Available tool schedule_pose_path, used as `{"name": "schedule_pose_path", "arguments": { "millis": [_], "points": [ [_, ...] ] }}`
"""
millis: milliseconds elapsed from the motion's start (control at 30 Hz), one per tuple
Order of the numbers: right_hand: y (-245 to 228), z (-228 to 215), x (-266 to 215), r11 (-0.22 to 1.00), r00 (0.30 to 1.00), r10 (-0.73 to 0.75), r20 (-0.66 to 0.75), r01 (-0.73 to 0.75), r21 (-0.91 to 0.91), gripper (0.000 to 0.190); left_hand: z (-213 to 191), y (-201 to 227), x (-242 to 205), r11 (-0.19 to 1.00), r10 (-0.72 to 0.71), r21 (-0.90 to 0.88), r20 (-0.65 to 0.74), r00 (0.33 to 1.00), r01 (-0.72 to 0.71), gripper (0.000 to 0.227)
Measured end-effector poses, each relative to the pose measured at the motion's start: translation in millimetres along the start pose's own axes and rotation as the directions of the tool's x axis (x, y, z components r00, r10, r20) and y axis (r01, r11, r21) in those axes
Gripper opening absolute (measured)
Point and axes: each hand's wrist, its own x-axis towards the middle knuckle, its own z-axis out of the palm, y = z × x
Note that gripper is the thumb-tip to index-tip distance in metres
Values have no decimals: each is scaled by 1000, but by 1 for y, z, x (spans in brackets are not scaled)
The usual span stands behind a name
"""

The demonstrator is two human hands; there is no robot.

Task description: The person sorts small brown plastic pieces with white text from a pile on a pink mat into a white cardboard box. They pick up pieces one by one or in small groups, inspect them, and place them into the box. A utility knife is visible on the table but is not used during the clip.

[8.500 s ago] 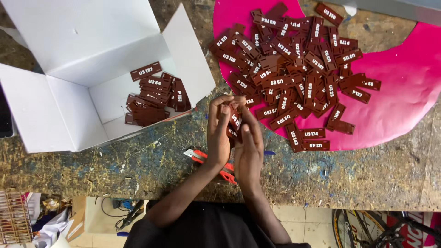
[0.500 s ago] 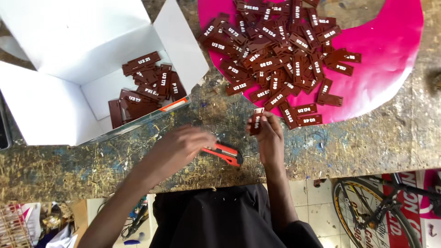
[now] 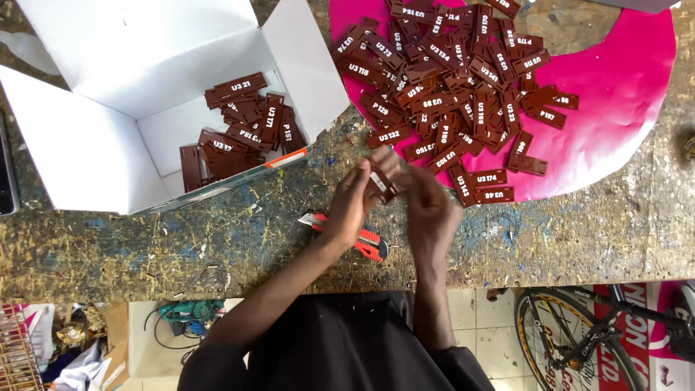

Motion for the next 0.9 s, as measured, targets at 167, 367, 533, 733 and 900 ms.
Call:
{"name": "schedule_pose_path", "arguments": {
  "millis": [167, 367, 533, 733, 900],
  "points": [
    [-32, 0, 4, 938, 946, 14, 324, 99, -331, 54, 2, 23, -2, 999, 41, -24, 43, 998, -40, 67],
    [-41, 7, -43, 932, 837, -269, 477, 351, -90, 95, -13, 38, 11, 983, 99, -160, 52, 994, -90, 66],
    [-30, -4, -42, 963, 895, -190, 404, 250, -100, 103, -28, 24, 12, 968, 71, -246, 68, 995, -52, 58],
    [-13, 22, -20, 893, 887, -272, 374, 377, -245, 95, -23, 25, 1, 980, -171, 124, 109, 979, 157, 69],
    [-25, 14, -19, 984, 980, -120, 156, 97, 149, 109, 2, 115, -36, 871, -59, 483, 290, 955, -93, 54]
  ]
}}
